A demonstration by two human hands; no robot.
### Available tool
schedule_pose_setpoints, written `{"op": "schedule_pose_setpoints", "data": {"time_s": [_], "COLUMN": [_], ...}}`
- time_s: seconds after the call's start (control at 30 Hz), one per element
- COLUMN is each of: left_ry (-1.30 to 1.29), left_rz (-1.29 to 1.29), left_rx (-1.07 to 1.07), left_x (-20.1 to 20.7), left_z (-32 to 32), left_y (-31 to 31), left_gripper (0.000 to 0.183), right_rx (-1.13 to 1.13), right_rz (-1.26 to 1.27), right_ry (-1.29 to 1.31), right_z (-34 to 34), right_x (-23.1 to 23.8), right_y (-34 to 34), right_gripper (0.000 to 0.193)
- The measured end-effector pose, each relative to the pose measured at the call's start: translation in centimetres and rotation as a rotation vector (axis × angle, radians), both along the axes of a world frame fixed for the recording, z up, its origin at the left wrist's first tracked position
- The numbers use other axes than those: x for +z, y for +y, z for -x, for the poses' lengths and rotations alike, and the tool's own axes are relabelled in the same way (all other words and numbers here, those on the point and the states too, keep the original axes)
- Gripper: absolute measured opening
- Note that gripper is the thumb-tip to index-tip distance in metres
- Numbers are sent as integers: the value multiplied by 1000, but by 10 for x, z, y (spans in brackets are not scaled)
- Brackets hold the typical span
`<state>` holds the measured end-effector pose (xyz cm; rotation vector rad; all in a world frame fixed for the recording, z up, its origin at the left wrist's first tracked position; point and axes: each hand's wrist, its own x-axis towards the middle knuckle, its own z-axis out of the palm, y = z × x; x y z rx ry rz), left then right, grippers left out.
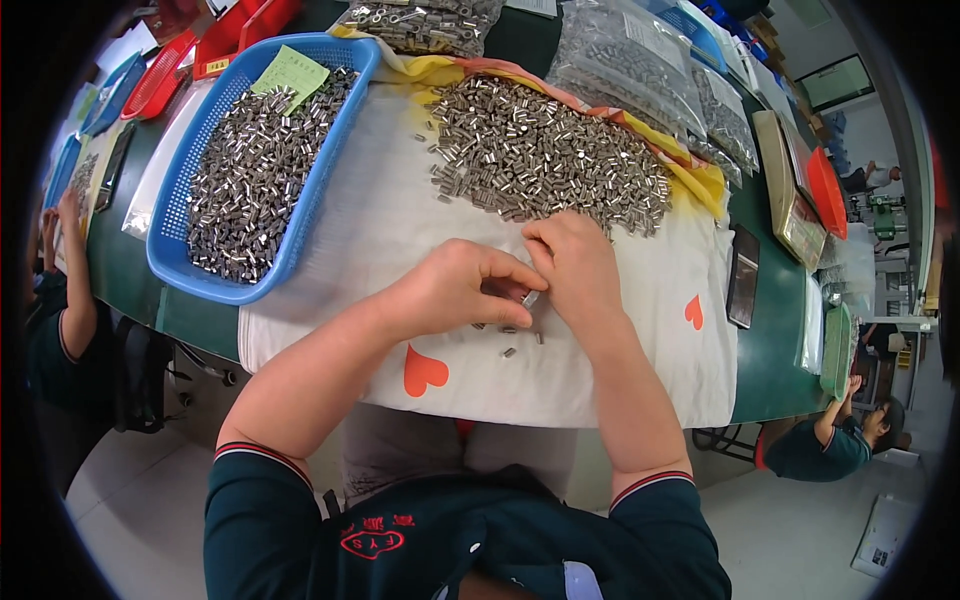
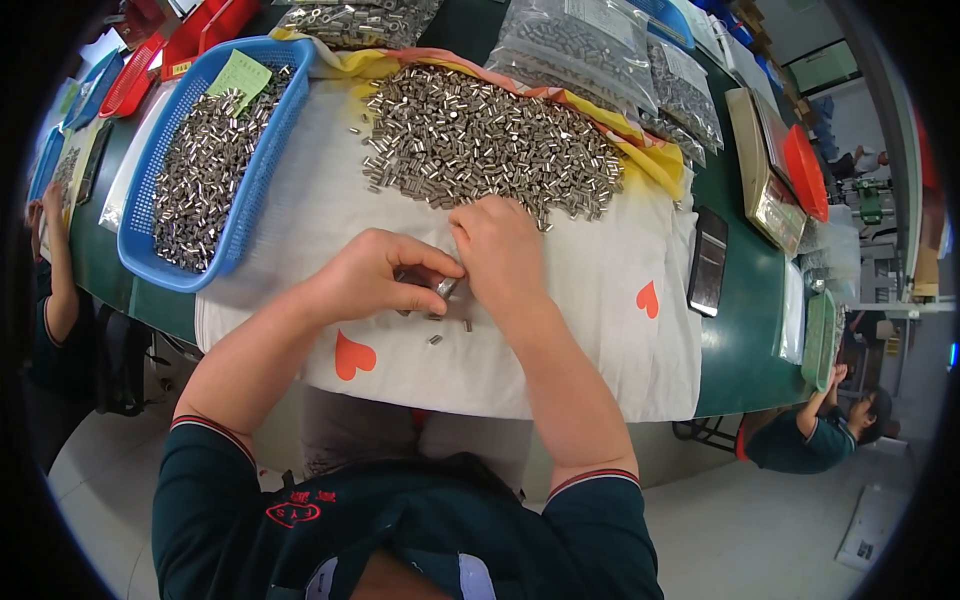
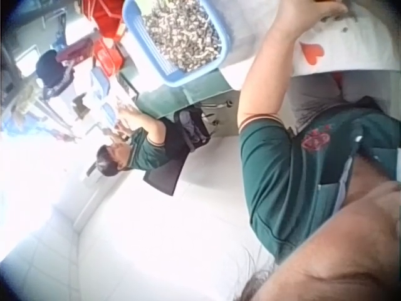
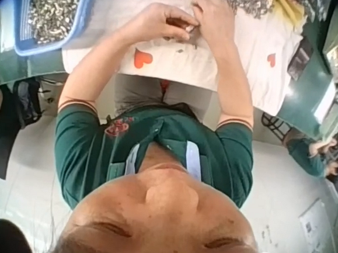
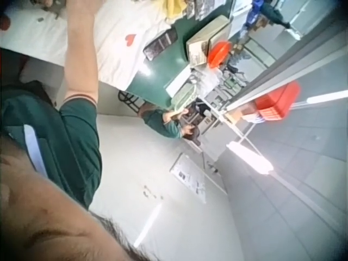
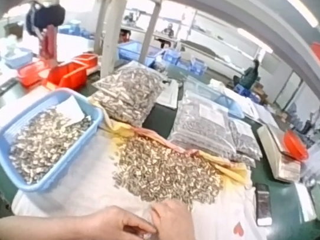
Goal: Sorting and assembling small metal components into a circular metal base at a workbench.
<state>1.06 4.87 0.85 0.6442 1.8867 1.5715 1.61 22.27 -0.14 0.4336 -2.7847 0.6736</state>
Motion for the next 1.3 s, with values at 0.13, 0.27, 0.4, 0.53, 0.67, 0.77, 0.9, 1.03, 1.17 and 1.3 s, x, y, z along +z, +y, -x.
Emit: {"op": "schedule_pose_setpoints", "data": {"time_s": [0.13, 0.27, 0.4, 0.53, 0.67, 0.77, 0.9, 1.03, 1.17, 1.3], "left_ry": [-99, -286, -341, -338, -315, -295, -251, -298, -295, -260], "left_rz": [-30, -250, -312, -284, -317, -258, -212, -218, -238, -182], "left_rx": [53, 165, 238, 279, 285, 269, 296, 282, 253, 230], "left_x": [0, -10, -9, -9, -11, -7, -9, -3, -5, -9], "left_z": [0, 5, 8, 9, 8, 8, 6, 6, 6, 4], "left_y": [1, 1, 1, -1, 0, -1, 2, 1, 1, 0], "left_gripper": [32, 30, 30, 32, 33, 34, 33, 31, 30, 30], "right_rx": [-21, 4, -47, -30, 106, 99, 38, 46, 180, 48], "right_rz": [31, 13, 243, 591, 588, 560, 469, 571, 456, 409], "right_ry": [-71, -50, -138, -400, -361, -329, -228, -323, -257, -265], "right_z": [-3, -3, -7, -12, -14, -16, -19, -18, -12, -6], "right_x": [6, 4, 19, 27, 30, 29, 30, 33, 31, 30], "right_y": [1, 3, 10, 6, 5, 2, -5, 2, 12, 21], "right_gripper": [9, 9, 7, 9, 12, 11, 9, 8, 8, 7]}}
